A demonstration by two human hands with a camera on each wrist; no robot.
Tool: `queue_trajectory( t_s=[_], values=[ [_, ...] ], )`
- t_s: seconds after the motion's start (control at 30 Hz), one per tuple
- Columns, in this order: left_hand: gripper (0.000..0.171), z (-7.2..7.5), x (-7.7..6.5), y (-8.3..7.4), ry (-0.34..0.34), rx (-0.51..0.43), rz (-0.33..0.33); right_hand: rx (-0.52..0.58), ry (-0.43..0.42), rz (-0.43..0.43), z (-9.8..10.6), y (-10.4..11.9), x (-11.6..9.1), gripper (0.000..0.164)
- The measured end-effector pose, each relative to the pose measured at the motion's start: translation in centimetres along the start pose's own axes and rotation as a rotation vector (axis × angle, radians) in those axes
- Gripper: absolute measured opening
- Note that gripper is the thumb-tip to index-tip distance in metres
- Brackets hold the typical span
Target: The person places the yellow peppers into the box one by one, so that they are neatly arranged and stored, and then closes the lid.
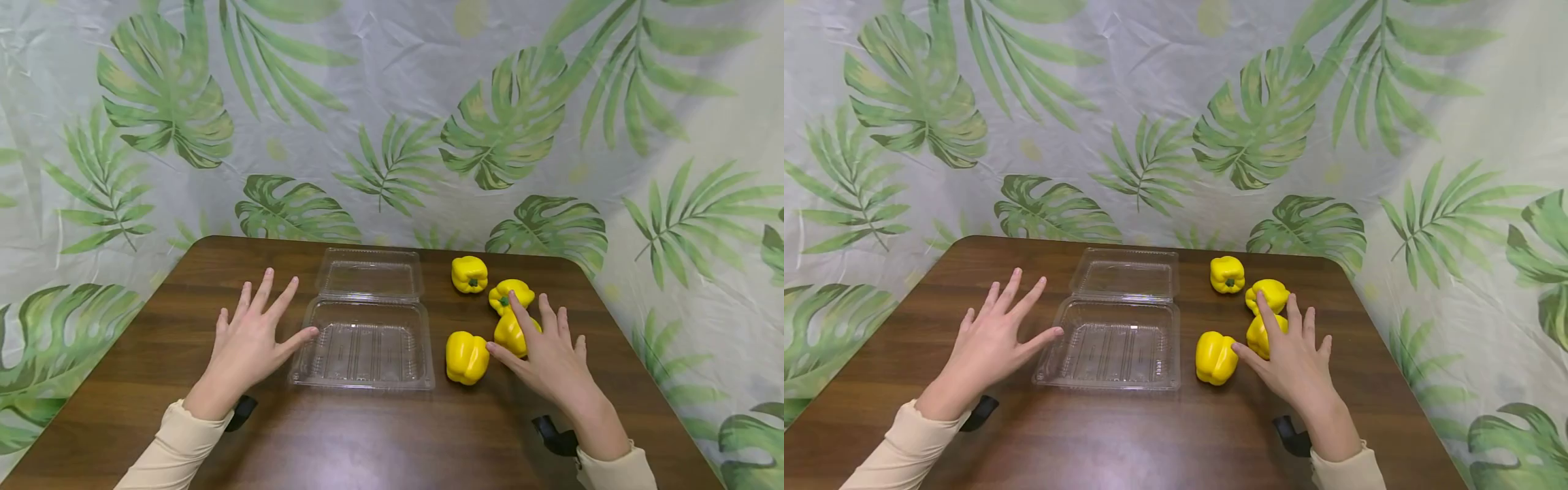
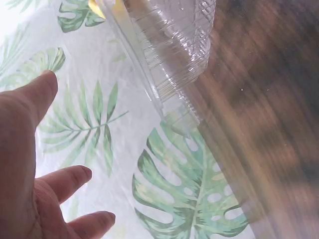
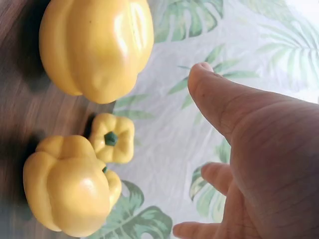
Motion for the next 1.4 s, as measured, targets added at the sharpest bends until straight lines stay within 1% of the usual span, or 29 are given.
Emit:
queue_trajectory(
  t_s=[0.1,0.2,0.33,0.4,0.53,0.63,0.7,0.83,0.97,1.13,1.27,1.4],
  values=[
    [0.094,0.0,-0.2,0.1,-0.007,-0.025,-0.017,0.010,-0.033,0.014,0.2,0.3,-0.2,0.100],
    [0.092,0.0,-0.5,0.2,-0.032,-0.049,-0.046,0.020,-0.060,0.025,0.2,0.7,-0.3,0.098],
    [0.090,-0.1,-0.9,0.3,-0.050,-0.114,-0.080,0.064,-0.064,0.013,-0.1,1.0,-0.5,0.098],
    [0.089,-0.3,-1.0,0.5,-0.041,-0.165,-0.094,0.101,-0.061,-0.002,-0.4,1.1,-0.5,0.097],
    [0.087,-1.2,-1.2,0.7,-0.014,-0.265,-0.146,0.167,-0.073,-0.025,-0.6,1.2,-0.6,0.094],
    [0.088,-1.9,-1.3,0.9,0.011,-0.310,-0.192,0.190,-0.090,-0.035,-0.8,1.3,-0.9,0.091],
    [0.088,-2.5,-1.5,1.1,0.031,-0.339,-0.212,0.202,-0.097,-0.037,-1.0,1.4,-1.1,0.090],
    [0.087,-3.5,-1.7,1.8,0.057,-0.401,-0.230,0.219,-0.090,-0.037,-1.8,1.7,-1.5,0.087],
    [0.085,-4.3,-1.7,2.7,0.055,-0.453,-0.239,0.232,-0.068,-0.038,-2.8,2.0,-1.6,0.086],
    [0.086,-4.8,-1.6,3.4,0.054,-0.520,-0.269,0.269,-0.042,-0.027,-3.7,2.5,-1.7,0.083],
    [0.089,-5.0,-1.7,3.4,0.091,-0.571,-0.304,0.289,-0.052,-0.012,-4.1,2.7,-1.6,0.081],
    [0.090,-5.1,-1.9,3.1,0.125,-0.612,-0.338,0.277,-0.061,0.004,-4.7,3.0,-1.5,0.081]
  ],
)
Point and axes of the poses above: each hand's wrist, its own x-axis towards the middle knuckle, its own z-axis out of the back of the hand, y = z × x, the point moved 9 cm from there along x, towards the middle knuckle, and after that the axes turned 3 degrees about -x, right-handed, at the moved point
